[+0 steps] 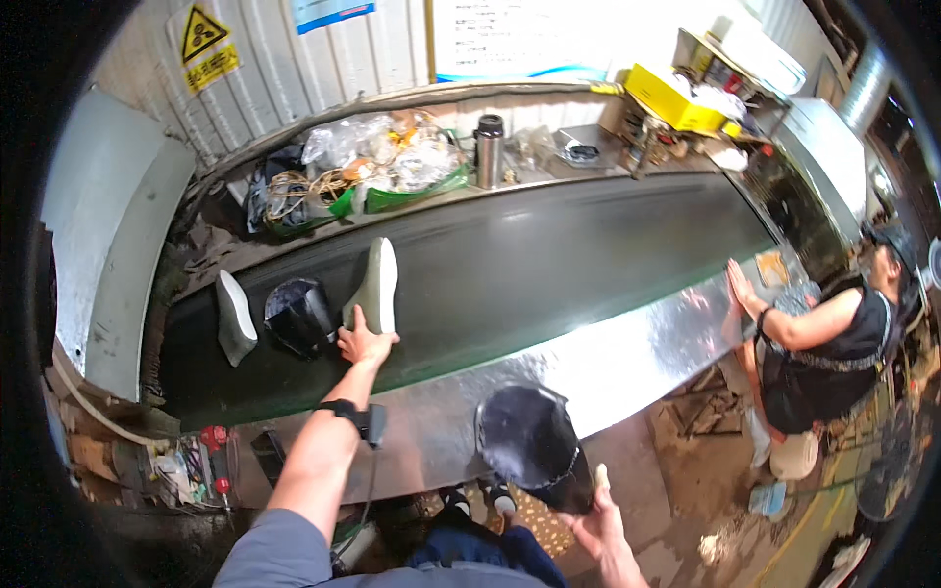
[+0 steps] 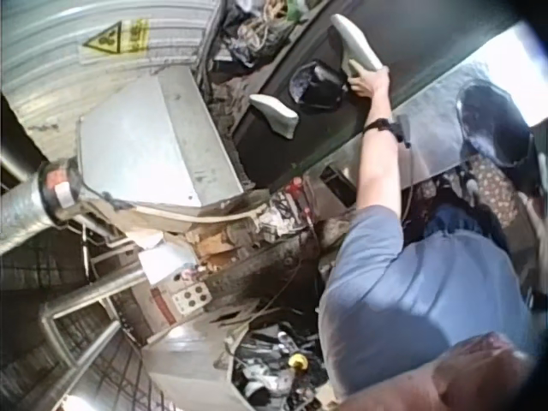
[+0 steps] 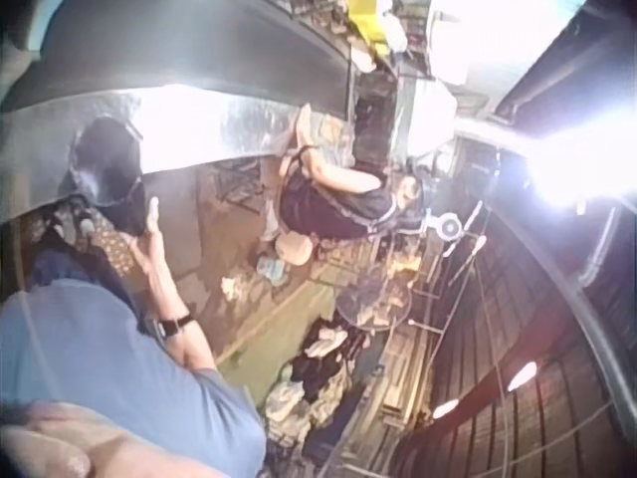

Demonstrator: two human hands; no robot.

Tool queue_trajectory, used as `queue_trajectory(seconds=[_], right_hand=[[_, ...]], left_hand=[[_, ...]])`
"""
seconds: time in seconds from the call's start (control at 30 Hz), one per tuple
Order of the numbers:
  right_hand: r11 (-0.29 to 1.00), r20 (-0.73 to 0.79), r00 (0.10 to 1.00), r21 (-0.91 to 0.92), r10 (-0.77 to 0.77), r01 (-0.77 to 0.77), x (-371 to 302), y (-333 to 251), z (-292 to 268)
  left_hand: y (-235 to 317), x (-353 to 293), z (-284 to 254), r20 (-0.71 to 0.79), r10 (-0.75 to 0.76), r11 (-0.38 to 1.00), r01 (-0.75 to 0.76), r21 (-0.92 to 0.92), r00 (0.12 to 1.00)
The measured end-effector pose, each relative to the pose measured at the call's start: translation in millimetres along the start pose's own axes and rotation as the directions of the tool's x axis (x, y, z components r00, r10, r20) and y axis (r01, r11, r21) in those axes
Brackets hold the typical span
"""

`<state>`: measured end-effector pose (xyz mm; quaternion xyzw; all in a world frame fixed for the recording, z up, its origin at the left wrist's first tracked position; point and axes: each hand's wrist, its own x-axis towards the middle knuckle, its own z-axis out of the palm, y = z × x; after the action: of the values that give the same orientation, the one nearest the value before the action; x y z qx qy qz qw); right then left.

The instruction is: Operating a shoe lasting machine to shape and secure the upper to the last.

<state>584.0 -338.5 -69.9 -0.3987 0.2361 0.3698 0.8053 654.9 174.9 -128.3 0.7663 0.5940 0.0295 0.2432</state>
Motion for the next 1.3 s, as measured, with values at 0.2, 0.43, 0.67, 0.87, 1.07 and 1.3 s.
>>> queue_trajectory(seconds=[0.2, 0.43, 0.67, 0.87, 1.07, 1.3], right_hand=[[0.984, -0.069, 0.995, 0.159, -0.067, 0.077, 28, -30, 7], [0.989, 0.022, 0.992, 0.085, -0.121, 0.119, 64, -45, 23], [0.684, 0.222, 0.813, -0.449, -0.538, 0.575, 8, -63, 70], [-0.567, 0.975, 0.182, -0.222, -0.128, 0.793, -15, 10, 47], [0.037, 0.774, 0.526, -0.55, -0.352, 0.834, 59, 72, 50], [0.261, 0.671, 0.697, -0.646, -0.253, 0.717, 45, 61, 53]], left_hand=[[-38, -123, -99, -0.075, 0.833, 0.544, -0.783, 0.301, 0.549], [-83, -273, -42, -0.133, 0.989, -0.029, -0.958, 0.286, -0.069], [-61, -244, -38, 0.144, 0.715, 0.332, -0.151, -0.931, 0.684], [-79, -123, -35, 0.721, 0.297, 0.55, 0.505, -0.665, 0.626], [-37, -99, -14, 0.219, 0.325, 0.793, -0.139, -0.593, 0.92], [-45, -119, 7, 0.044, 0.295, 0.941, -0.282, -0.185, 0.955]])
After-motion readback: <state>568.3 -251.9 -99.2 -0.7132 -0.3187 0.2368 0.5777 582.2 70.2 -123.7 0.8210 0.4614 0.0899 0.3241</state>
